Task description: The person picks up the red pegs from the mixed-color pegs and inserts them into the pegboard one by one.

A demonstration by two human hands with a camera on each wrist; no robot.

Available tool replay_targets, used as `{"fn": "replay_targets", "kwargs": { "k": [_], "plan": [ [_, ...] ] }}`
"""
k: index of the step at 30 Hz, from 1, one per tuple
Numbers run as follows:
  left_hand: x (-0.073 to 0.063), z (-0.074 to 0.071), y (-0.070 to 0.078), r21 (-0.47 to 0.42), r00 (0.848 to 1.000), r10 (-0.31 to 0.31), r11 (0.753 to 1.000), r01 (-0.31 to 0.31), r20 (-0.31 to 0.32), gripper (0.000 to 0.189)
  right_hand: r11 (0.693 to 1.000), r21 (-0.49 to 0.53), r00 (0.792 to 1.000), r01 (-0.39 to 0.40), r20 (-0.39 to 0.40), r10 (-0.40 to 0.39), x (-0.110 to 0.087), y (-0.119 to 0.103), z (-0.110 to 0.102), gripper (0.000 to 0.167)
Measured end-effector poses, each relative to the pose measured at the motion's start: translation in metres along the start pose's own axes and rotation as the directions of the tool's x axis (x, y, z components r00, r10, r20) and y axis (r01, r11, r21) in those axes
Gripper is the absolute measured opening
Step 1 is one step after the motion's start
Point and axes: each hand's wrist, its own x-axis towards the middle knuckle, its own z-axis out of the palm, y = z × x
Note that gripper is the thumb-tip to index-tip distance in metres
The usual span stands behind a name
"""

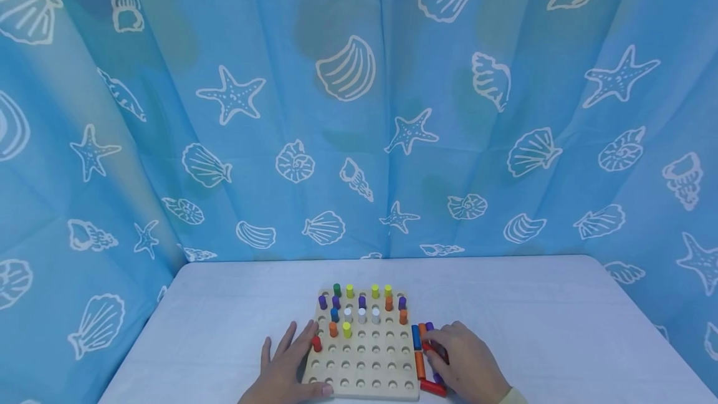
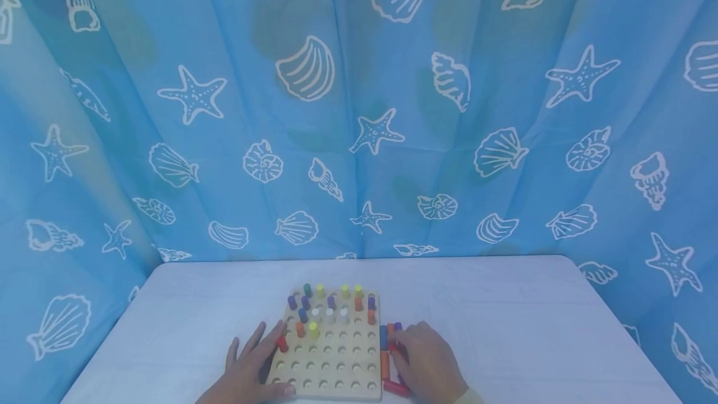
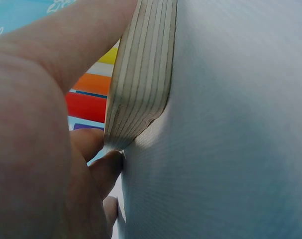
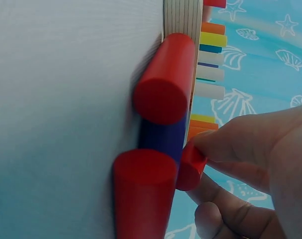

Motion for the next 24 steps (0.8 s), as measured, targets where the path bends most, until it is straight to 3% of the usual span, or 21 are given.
{"fn": "replay_targets", "kwargs": {
  "k": [24],
  "plan": [
    [0.0,0.001,0.002,0.008,1.0,-0.004,1.0,0.004,-0.009,0.119,0.999,0.002,0.996,0.037,-0.086,-0.036,0.0,-0.011,-0.002,0.021]
  ]
}}
